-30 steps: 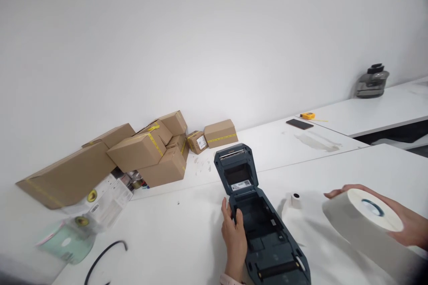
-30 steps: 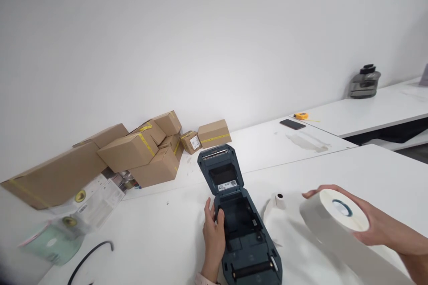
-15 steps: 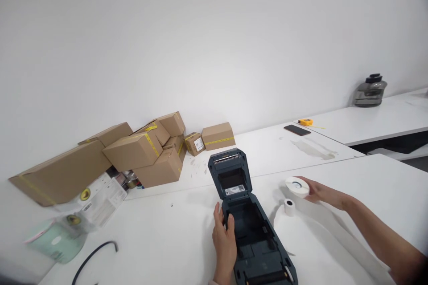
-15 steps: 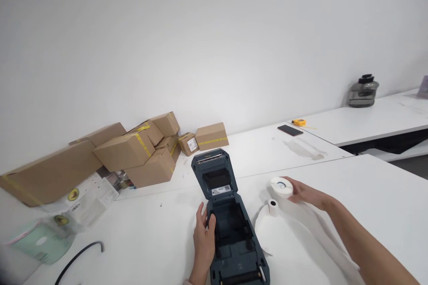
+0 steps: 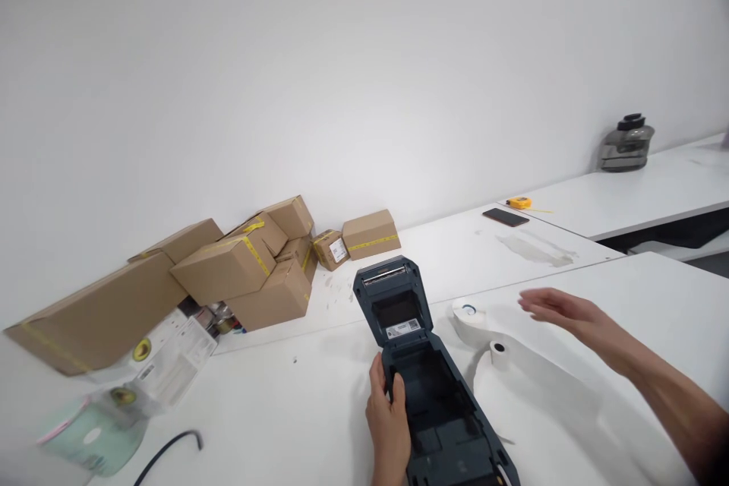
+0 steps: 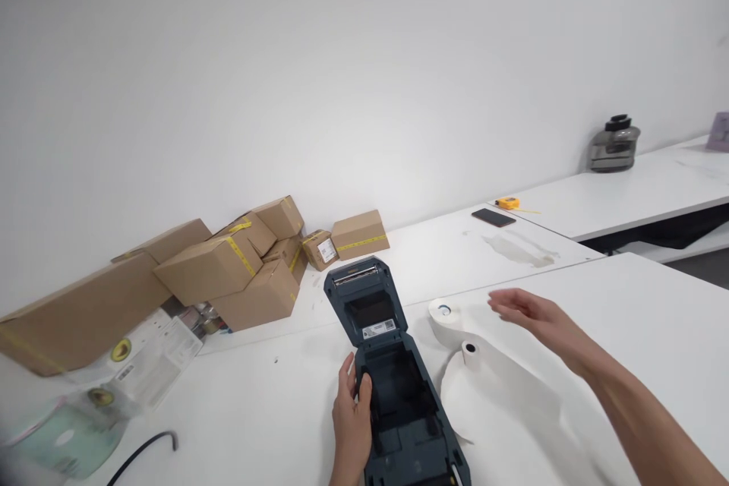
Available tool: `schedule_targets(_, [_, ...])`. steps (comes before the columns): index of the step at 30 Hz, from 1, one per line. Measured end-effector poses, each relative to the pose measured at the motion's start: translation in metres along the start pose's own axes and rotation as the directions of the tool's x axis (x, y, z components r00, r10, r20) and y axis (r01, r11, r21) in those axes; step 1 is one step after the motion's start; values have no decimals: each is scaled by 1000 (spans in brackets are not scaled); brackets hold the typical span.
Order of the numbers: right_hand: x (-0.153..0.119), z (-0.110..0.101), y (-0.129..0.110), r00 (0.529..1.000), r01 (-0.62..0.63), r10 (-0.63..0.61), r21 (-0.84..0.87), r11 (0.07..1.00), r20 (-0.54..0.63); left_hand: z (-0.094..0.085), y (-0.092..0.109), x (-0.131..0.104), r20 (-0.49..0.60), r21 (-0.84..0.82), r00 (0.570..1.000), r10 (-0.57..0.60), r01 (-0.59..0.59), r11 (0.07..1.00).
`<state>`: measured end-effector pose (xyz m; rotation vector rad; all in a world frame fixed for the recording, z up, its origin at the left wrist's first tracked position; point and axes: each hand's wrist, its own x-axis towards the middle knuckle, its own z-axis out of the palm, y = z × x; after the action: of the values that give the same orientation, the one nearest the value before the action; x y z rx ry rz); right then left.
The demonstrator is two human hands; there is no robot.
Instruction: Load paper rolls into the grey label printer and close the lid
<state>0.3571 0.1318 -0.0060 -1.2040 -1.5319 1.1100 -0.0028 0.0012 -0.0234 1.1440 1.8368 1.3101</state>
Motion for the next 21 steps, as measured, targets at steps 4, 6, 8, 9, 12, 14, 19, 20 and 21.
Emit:
schedule_targets(4, [-75, 34, 6, 1000, 21, -22, -111, 994, -6, 0, 0, 1, -4, 78, 1000, 17, -16, 997])
schedule_targets(6, [-90, 66, 20, 986, -30, 0, -184, 982, -165, -2, 1, 1, 11, 107, 999, 34, -35, 994])
schedule_targets(8, [-87, 93, 38, 952, -66, 4, -192, 979, -306, -3, 3, 0, 23, 122, 999, 49, -51, 991])
schedule_targets(9, [-81, 103, 46, 938, -73, 8, -177, 981, -346, -4, 4, -1, 28, 125, 998, 54, -57, 991])
schedule_targets(12, [-57, 120, 60, 928, -81, 27, -132, 988, -371, -5, 6, -3, 36, 119, 997, 66, -70, 990])
schedule_targets(14, [-44, 125, 61, 929, -89, 38, -124, 988, -367, -5, 8, -4, 30, 116, 997, 75, -78, 990])
schedule_targets(19, [-45, 117, 43, 956, -81, 52, -89, 993, -288, -6, 11, -7, 15, 130, 996, 85, -87, 988])
schedule_targets(20, [-51, 112, 35, 974, -57, 47, -39, 998, -224, -6, 12, -7, 16, 135, 997, 82, -83, 987])
schedule_targets(21, [-58, 107, 24, 990, -33, 38, 37, 999, -138, -7, 12, -8, 15, 140, 996, 82, -84, 987])
